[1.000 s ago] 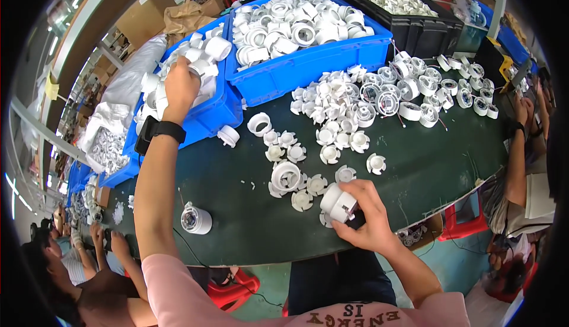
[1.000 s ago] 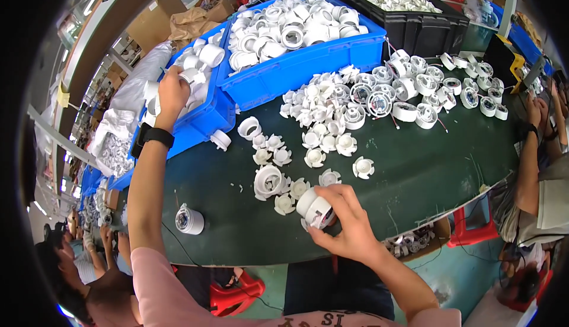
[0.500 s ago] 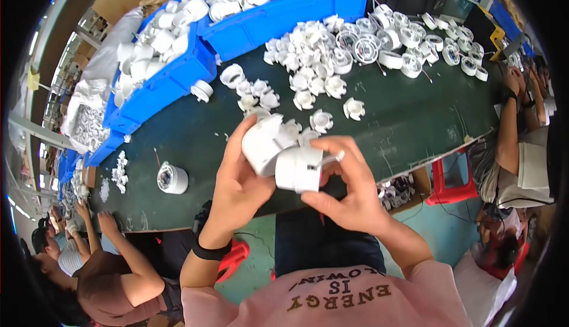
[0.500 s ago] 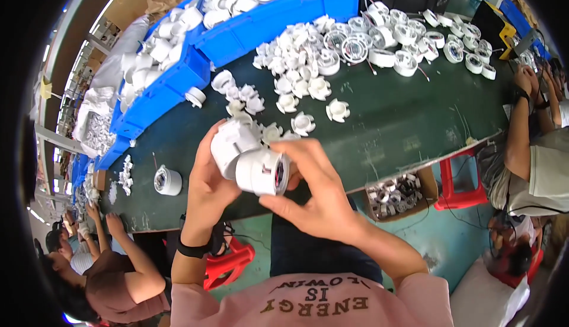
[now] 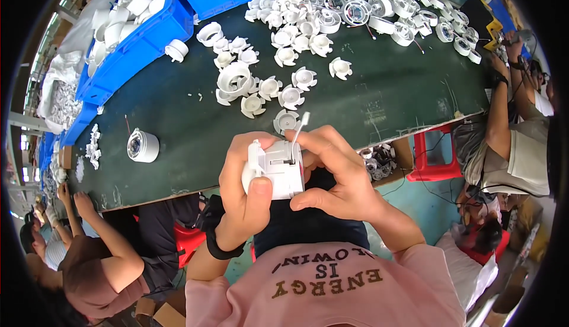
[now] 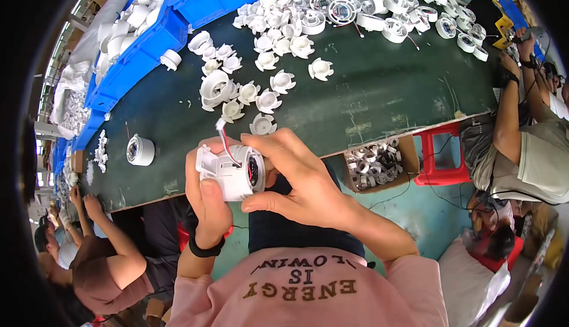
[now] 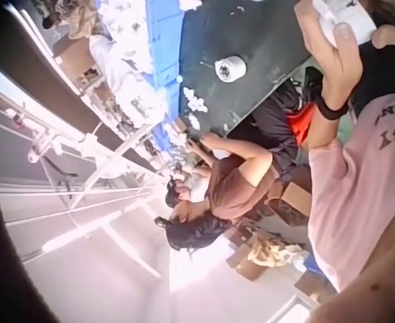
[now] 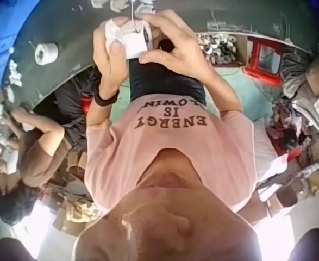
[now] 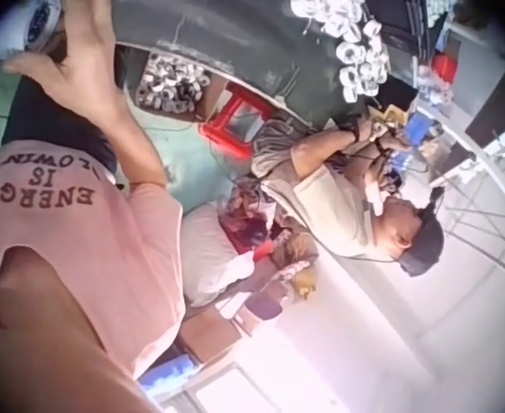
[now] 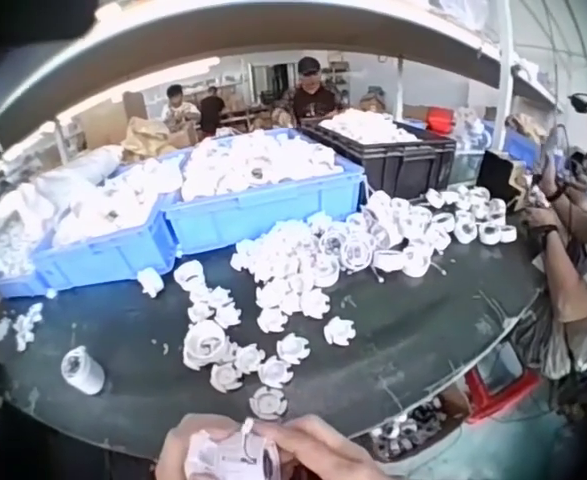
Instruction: The person assembles fan components by hand, picking up a white plastic housing and a fan blade, then pressing the blade onto the motor shaft. They then pick up a second housing piece, align it with the first, and press the two components together.
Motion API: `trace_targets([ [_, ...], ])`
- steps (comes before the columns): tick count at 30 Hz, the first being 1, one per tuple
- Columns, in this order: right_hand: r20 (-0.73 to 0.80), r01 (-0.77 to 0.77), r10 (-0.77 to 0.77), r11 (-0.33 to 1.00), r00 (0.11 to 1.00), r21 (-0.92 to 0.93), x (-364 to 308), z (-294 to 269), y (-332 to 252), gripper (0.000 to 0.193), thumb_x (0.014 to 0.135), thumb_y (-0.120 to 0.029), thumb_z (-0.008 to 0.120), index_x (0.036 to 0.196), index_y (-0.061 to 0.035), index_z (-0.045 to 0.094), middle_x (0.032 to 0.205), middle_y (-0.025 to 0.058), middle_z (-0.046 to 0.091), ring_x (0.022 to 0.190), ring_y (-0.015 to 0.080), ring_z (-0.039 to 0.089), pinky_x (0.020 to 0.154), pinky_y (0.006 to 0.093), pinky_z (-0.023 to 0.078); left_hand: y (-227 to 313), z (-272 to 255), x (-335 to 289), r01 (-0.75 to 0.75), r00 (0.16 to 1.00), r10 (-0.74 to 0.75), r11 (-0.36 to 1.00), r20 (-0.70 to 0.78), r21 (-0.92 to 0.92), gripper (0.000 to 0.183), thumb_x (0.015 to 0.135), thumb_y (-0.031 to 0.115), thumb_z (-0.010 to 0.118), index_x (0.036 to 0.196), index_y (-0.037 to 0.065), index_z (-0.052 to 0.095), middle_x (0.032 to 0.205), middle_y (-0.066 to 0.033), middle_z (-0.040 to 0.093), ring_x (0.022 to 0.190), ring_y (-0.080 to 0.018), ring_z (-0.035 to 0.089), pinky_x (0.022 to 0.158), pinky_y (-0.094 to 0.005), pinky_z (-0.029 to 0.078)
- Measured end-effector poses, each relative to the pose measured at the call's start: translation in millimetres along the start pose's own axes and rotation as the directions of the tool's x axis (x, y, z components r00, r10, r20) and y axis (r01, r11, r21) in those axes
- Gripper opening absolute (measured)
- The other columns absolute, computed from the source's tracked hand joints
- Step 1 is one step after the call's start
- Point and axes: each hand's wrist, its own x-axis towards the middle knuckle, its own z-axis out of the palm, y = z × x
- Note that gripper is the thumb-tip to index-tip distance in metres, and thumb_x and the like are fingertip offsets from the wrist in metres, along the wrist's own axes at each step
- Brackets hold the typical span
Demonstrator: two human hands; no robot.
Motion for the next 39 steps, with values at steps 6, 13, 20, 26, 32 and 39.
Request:
trace_targets([
  [6,0.029,0.021,-0.020,1.000,0.999,-0.014,-4,3,-1,0.080,0.069,-0.021,0.084,0.134,0.0049,0.045,0.103,0.0099,0.050,0.076,0.0135,0.059,0.065,0.0267,0.051,-10,-2,-9,-0.161,0.987,0.161,0.986,-0.002,0.042,0.040,0.095,0.029,0.050,0.115,-0.005,0.049,0.110,-0.0191,0.054,0.091,-0.0258,0.055,0.080,-0.0356,0.045],
  [13,-0.081,-0.058,0.026,0.905,0.996,-0.421,6,7,-2,0.075,0.071,-0.011,0.082,0.134,0.0003,0.043,0.116,0.0159,0.047,0.082,0.0231,0.059,0.070,0.0317,0.053,-3,10,11,0.265,0.962,-0.264,0.964,0.075,0.003,0.072,0.082,0.009,0.070,0.139,-0.002,0.027,0.120,-0.0132,0.046,0.104,-0.0163,0.053,0.085,-0.0306,0.048],
  [20,-0.129,0.009,-0.269,0.459,0.955,-0.888,67,-114,46,0.039,0.079,-0.017,0.071,0.114,-0.0018,0.060,0.105,0.0192,0.062,0.088,0.0386,0.060,0.082,0.0448,0.047,-19,-82,26,0.446,0.857,-0.422,0.895,-0.296,0.012,0.048,0.085,0.021,0.069,0.123,-0.002,0.050,0.097,-0.0062,0.061,0.085,-0.0120,0.060,0.073,-0.0225,0.049],
  [26,-0.248,-0.253,-0.069,-0.065,0.966,-0.965,114,-202,99,0.038,0.082,-0.034,0.069,0.110,-0.0087,0.063,0.089,0.0135,0.069,0.088,0.0360,0.061,0.077,0.0447,0.047,-47,-165,34,0.489,0.858,-0.390,0.821,-0.336,0.296,0.043,0.087,0.026,0.068,0.117,0.000,0.052,0.090,-0.0015,0.059,0.080,-0.0089,0.056,0.068,-0.0217,0.044],
  [32,-0.186,-0.187,-0.078,0.000,0.979,-0.982,76,-177,91,0.032,0.081,-0.033,0.071,0.101,-0.0115,0.060,0.089,0.0112,0.067,0.089,0.0324,0.059,0.078,0.0440,0.044,-78,-231,34,0.562,0.823,-0.421,0.701,-0.382,0.438,0.040,0.092,0.035,0.063,0.106,-0.003,0.065,0.095,-0.0023,0.063,0.086,-0.0078,0.053,0.078,-0.0228,0.041],
  [39,-0.188,-0.162,0.050,0.745,0.981,-0.648,52,-129,74,0.047,0.101,-0.032,0.043,0.138,-0.0022,0.044,0.128,0.0154,0.054,0.117,0.0218,0.050,0.101,0.0325,0.036,-52,-174,17,0.233,0.912,0.139,0.598,-0.386,0.767,0.040,0.095,0.021,0.056,0.130,0.001,0.050,0.130,-0.0100,0.052,0.118,-0.0195,0.049,0.092,-0.0305,0.039],
])
